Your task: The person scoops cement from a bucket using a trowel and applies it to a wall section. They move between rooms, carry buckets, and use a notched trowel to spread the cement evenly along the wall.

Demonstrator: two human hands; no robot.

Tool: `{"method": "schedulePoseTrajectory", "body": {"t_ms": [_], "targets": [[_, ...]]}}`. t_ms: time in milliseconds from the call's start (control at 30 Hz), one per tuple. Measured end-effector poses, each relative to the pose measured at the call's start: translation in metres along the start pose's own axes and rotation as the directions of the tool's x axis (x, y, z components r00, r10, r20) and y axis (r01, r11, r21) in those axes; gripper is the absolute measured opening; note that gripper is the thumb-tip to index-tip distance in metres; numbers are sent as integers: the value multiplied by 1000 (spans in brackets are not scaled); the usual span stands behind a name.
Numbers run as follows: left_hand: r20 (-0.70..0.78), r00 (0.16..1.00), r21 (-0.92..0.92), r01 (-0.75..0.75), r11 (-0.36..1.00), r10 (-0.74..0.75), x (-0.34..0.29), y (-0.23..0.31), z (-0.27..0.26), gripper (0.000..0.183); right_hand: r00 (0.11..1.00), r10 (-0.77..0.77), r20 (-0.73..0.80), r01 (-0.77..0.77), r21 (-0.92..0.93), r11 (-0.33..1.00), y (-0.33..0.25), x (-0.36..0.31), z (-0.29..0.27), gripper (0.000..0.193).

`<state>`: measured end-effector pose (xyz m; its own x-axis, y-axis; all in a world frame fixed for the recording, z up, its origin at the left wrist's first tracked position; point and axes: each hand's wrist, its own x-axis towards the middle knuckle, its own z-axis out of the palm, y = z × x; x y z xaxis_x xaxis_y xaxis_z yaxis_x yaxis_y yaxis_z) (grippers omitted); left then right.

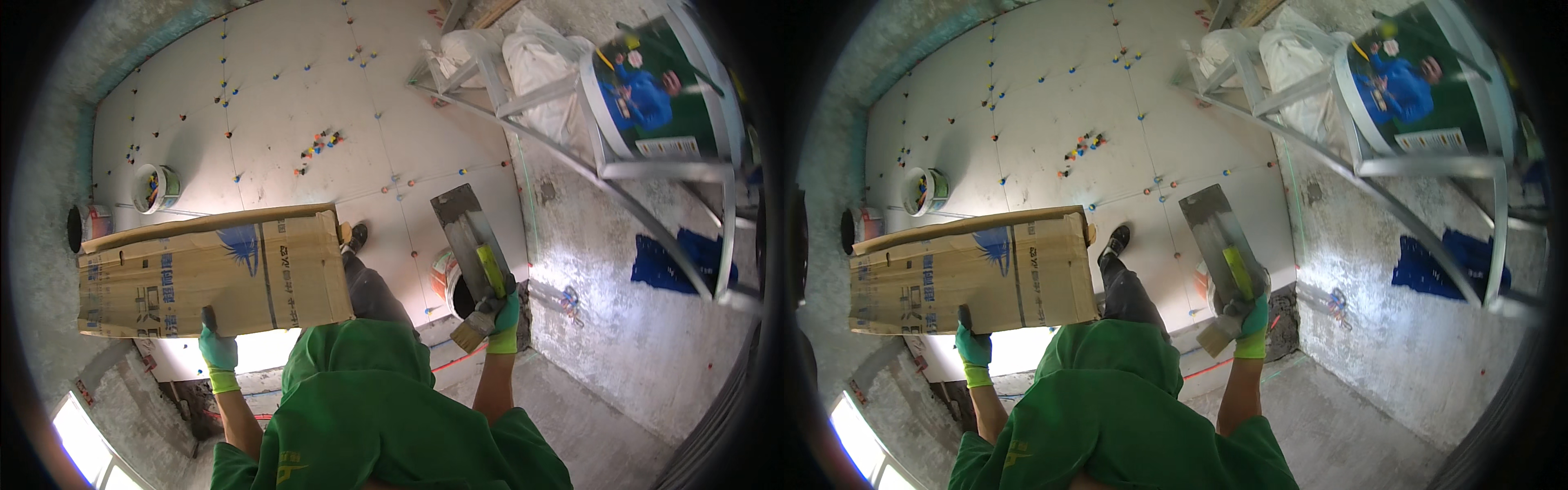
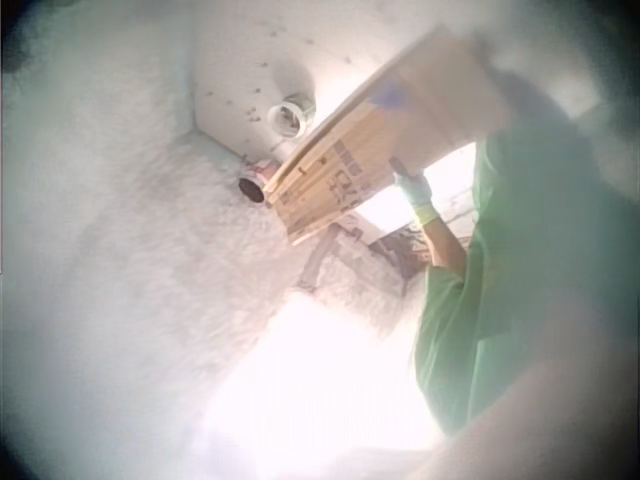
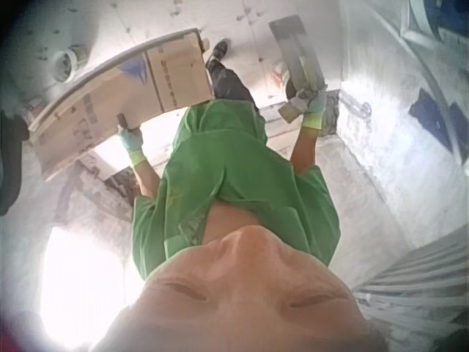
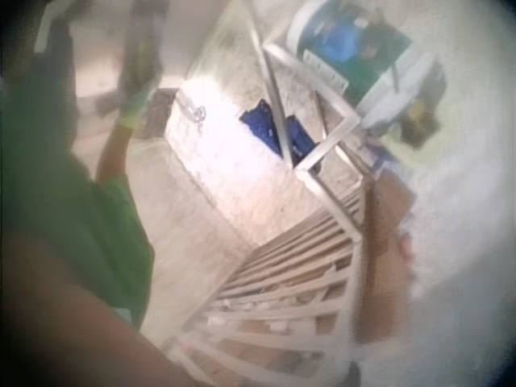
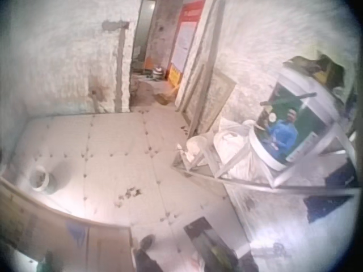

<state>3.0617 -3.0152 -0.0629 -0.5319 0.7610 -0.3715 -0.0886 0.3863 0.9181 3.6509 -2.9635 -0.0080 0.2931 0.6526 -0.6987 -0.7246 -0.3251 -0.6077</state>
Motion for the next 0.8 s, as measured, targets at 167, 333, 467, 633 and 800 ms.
{"method": "schedulePoseTrajectory", "body": {"t_ms": [167,333,467,633,800], "targets": [[20,972,288,-232,929,236,25,48,43,39,985,17,169,-8,-57,998,-30,60,67,45],[-20,978,-681,139,719,-208,35,100,81,48,965,90,248,-83,-38,996,-52,96,116,47],[49,975,-530,210,822,-217,58,138,94,42,991,33,128,-18,-118,993,-62,122,146,46],[49,989,-571,140,809,-137,107,163,129,39,988,20,151,22,-271,962,-79,149,178,44],[176,967,-586,252,770,-182,209,204,179,42,997,-70,28,72,-632,772,-71,192,208,38]]}}
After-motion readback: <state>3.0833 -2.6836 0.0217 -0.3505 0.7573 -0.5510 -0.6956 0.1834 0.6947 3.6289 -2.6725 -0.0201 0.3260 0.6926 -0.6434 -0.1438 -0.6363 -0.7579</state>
